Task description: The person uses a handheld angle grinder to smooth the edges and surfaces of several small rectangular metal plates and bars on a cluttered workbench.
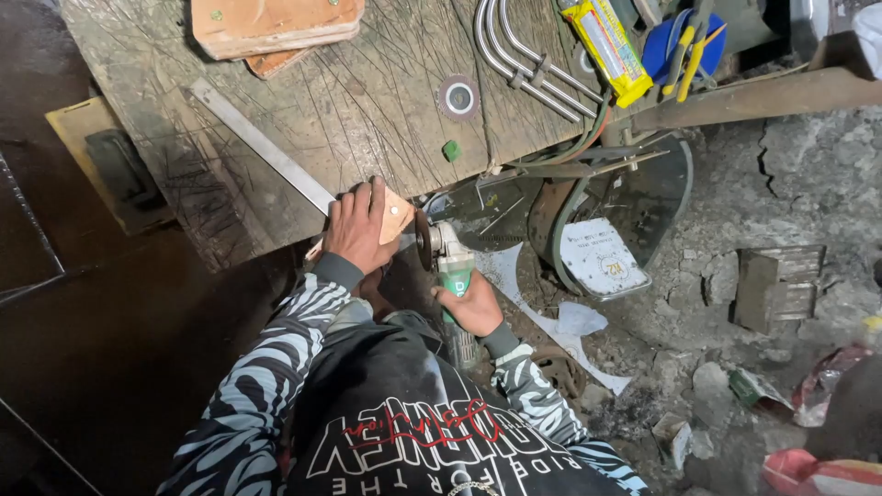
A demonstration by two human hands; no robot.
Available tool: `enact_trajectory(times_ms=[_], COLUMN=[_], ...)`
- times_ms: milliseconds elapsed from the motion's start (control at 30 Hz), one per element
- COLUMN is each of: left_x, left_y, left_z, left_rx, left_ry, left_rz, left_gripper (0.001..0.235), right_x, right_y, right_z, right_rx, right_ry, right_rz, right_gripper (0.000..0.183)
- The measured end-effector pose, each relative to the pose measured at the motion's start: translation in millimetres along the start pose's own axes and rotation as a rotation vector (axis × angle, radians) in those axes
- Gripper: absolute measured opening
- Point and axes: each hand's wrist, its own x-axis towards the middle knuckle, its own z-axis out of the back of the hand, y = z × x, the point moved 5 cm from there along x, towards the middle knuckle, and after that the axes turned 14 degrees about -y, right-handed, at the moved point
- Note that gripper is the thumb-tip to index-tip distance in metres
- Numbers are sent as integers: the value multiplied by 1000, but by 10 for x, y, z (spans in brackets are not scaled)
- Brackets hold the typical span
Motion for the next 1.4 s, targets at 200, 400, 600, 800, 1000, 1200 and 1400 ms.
enact_trajectory(times_ms=[200, 400, 600, 800, 1000, 1200, 1400], left_x=[-4, -11, 1, -12, -22, -24, -64], left_y=[18, 19, 21, 23, 35, 41, 63], left_z=[-21, -35, -43, -64, -69, -82, -147], left_rx=[-15, -35, -48, -25, -34, -51, -51], left_ry=[14, 29, 35, 66, 89, 90, 83], left_rz=[10, 31, 52, 38, 39, 53, 54], left_gripper=[107, 107, 108, 110, 111, 113, 114], right_x=[36, 135, 0, 64, 71, 83, 93], right_y=[49, -259, -2, 112, 229, 71, -24], right_z=[15, -102, -7, -28, -49, -87, -56], right_rx=[-42, 2, -45, -65, -66, -76, -65], right_ry=[-12, 11, -3, -13, -19, -40, -14], right_rz=[-2, -4, -52, -67, -72, -105, -89], right_gripper=[53, 55, 58, 60, 59, 61, 57])
